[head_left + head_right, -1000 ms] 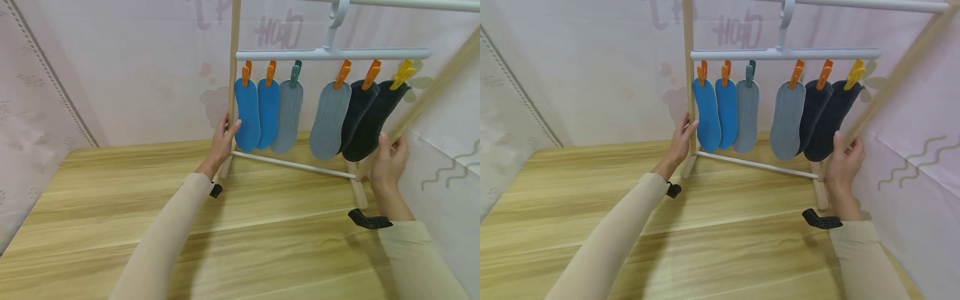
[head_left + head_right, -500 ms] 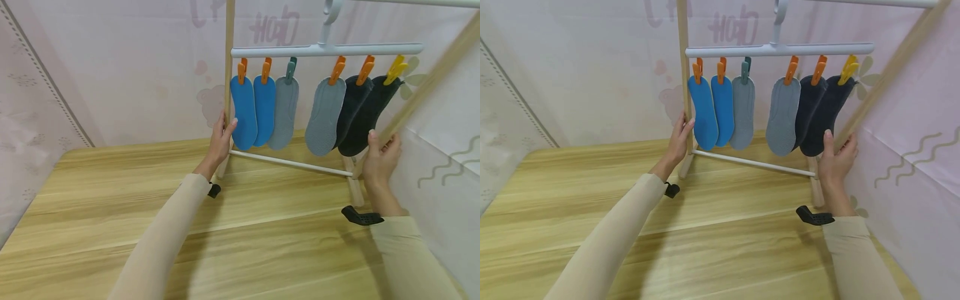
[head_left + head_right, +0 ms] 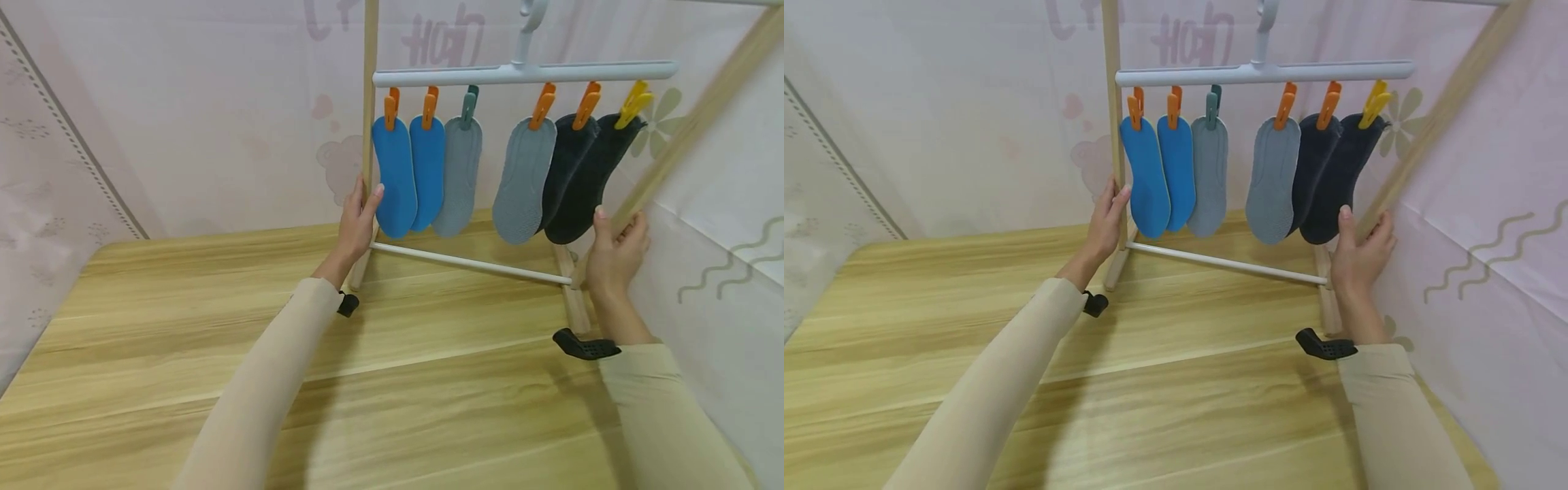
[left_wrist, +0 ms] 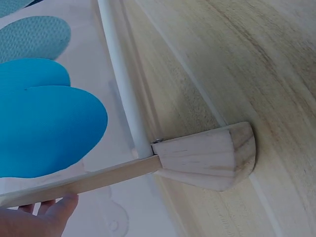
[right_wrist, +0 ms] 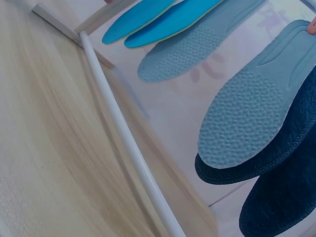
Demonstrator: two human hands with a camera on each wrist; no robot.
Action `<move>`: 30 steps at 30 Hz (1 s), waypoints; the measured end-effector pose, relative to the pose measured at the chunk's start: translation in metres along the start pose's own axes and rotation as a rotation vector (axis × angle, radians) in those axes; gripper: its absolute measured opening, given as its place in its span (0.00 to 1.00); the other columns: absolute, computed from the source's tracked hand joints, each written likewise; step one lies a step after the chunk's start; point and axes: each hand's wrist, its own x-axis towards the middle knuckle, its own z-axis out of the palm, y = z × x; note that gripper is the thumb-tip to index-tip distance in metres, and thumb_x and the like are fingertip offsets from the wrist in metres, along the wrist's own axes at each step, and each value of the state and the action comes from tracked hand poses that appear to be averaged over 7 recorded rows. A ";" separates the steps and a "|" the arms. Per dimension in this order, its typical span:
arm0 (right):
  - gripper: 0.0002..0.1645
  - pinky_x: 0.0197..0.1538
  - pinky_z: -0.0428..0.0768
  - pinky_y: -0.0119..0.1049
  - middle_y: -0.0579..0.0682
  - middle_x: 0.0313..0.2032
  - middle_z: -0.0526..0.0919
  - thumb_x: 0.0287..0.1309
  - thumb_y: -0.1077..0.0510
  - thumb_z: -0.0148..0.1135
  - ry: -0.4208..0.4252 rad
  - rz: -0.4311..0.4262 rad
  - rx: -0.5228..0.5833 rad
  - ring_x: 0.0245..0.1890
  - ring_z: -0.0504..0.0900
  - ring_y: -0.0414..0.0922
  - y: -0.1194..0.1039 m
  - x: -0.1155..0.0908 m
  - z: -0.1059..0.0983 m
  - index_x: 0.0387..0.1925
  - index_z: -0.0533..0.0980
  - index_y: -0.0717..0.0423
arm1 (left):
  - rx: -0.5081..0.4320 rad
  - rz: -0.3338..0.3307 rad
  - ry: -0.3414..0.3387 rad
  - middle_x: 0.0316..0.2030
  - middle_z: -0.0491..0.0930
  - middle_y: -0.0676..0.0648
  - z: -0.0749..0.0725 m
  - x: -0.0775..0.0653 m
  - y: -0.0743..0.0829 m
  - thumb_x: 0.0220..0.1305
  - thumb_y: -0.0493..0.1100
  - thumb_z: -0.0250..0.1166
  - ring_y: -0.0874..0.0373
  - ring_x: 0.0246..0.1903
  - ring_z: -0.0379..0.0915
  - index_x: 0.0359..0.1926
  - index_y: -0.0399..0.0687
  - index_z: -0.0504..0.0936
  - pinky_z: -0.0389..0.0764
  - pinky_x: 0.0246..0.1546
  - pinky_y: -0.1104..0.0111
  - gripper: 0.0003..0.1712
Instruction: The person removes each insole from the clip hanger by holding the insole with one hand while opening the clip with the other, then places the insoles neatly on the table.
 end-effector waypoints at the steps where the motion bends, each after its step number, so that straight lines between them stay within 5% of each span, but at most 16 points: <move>1: 0.35 0.58 0.62 0.30 0.30 0.45 0.62 0.66 0.34 0.55 -0.001 0.002 0.000 0.50 0.62 0.28 0.000 0.000 0.000 0.69 0.66 0.41 | 0.004 -0.001 0.002 0.81 0.45 0.41 0.001 0.001 0.000 0.78 0.59 0.46 0.52 0.81 0.40 0.81 0.42 0.43 0.47 0.81 0.61 0.43; 6: 0.37 0.59 0.62 0.31 0.32 0.48 0.62 0.66 0.33 0.56 -0.006 0.018 0.001 0.51 0.62 0.30 0.001 0.001 0.001 0.70 0.63 0.40 | 0.034 -0.029 0.002 0.81 0.46 0.40 0.003 0.001 0.000 0.77 0.63 0.44 0.50 0.81 0.41 0.81 0.45 0.42 0.48 0.81 0.58 0.44; 13: 0.38 0.61 0.63 0.32 0.36 0.53 0.63 0.65 0.33 0.56 -0.010 0.009 0.023 0.56 0.63 0.34 0.003 0.001 0.002 0.71 0.63 0.41 | 0.009 -0.034 0.030 0.69 0.63 0.34 0.003 0.000 -0.002 0.79 0.60 0.44 0.47 0.71 0.59 0.81 0.46 0.44 0.59 0.75 0.53 0.41; 21: 0.38 0.64 0.63 0.32 0.40 0.56 0.65 0.66 0.36 0.56 0.009 -0.018 0.031 0.59 0.64 0.37 0.003 0.003 0.006 0.71 0.63 0.44 | 0.025 -0.014 0.040 0.73 0.59 0.33 0.004 0.002 -0.003 0.77 0.66 0.42 0.44 0.73 0.57 0.81 0.45 0.45 0.57 0.77 0.53 0.45; 30: 0.37 0.61 0.64 0.31 0.40 0.55 0.65 0.67 0.36 0.56 0.007 0.007 0.020 0.56 0.65 0.35 0.003 0.001 0.003 0.72 0.62 0.42 | 0.005 -0.020 0.043 0.74 0.58 0.34 0.003 -0.001 0.000 0.80 0.59 0.40 0.44 0.76 0.53 0.81 0.42 0.45 0.53 0.79 0.52 0.40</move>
